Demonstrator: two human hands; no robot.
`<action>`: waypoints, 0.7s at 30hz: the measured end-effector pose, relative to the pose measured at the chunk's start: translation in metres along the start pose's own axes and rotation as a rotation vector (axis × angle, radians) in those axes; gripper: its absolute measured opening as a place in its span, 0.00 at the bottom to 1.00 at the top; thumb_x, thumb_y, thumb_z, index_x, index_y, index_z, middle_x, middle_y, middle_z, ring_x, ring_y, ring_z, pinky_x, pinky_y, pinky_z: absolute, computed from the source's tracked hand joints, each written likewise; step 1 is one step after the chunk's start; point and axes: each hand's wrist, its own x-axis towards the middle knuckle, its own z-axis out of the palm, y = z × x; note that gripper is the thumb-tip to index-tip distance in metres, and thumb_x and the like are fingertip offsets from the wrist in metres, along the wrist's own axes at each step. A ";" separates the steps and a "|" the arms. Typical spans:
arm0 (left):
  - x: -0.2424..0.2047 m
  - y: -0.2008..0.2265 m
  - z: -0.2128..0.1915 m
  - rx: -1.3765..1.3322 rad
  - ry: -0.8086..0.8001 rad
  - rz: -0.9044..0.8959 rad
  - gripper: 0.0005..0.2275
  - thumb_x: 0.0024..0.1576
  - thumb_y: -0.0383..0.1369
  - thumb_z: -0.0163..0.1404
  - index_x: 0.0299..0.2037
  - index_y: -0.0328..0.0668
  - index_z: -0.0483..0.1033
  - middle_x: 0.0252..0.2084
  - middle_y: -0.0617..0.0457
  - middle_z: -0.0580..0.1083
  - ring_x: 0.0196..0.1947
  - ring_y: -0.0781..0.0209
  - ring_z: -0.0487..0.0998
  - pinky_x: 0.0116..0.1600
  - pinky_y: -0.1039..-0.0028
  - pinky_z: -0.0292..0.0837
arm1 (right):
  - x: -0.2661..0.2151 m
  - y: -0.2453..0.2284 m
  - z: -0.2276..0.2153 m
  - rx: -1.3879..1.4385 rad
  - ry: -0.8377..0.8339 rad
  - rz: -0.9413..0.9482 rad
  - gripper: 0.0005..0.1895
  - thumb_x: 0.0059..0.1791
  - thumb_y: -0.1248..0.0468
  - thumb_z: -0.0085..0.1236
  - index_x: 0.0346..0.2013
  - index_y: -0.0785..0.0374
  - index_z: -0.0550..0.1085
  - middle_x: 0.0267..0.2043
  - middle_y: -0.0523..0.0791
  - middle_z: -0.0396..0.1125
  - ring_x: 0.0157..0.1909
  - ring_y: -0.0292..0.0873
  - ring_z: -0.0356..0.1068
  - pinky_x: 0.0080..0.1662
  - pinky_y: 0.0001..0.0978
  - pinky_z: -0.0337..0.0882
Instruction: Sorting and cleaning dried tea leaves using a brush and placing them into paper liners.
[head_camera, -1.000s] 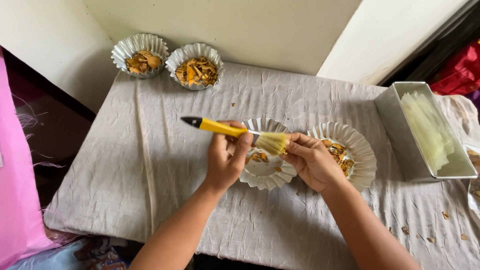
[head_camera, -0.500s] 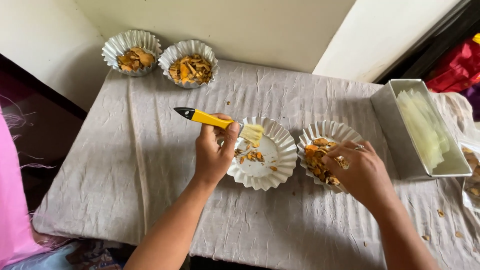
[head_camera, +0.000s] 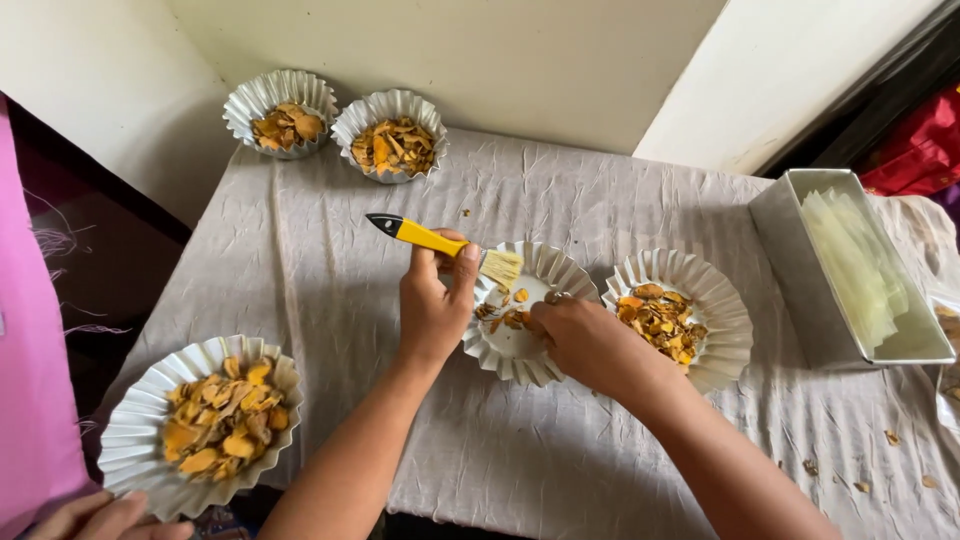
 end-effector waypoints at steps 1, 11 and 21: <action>0.001 0.001 -0.001 0.000 0.002 0.001 0.14 0.64 0.43 0.48 0.51 0.42 0.69 0.42 0.40 0.79 0.44 0.49 0.82 0.53 0.58 0.76 | 0.006 -0.001 -0.003 -0.001 0.000 -0.001 0.12 0.51 0.66 0.52 0.48 0.58 0.77 0.42 0.51 0.75 0.45 0.51 0.79 0.51 0.41 0.78; 0.001 0.000 0.001 -0.053 0.093 0.025 0.13 0.65 0.43 0.48 0.51 0.43 0.69 0.41 0.43 0.77 0.42 0.52 0.80 0.51 0.60 0.76 | 0.022 -0.034 0.002 -0.012 0.399 -0.072 0.16 0.49 0.51 0.60 0.47 0.55 0.79 0.45 0.50 0.69 0.48 0.54 0.72 0.40 0.45 0.79; -0.004 -0.002 0.007 -0.075 0.086 0.101 0.11 0.65 0.38 0.50 0.49 0.41 0.69 0.38 0.45 0.75 0.39 0.55 0.80 0.51 0.63 0.77 | 0.011 -0.001 0.030 -0.212 0.401 -0.210 0.05 0.48 0.69 0.58 0.35 0.60 0.80 0.35 0.46 0.73 0.36 0.46 0.74 0.38 0.28 0.77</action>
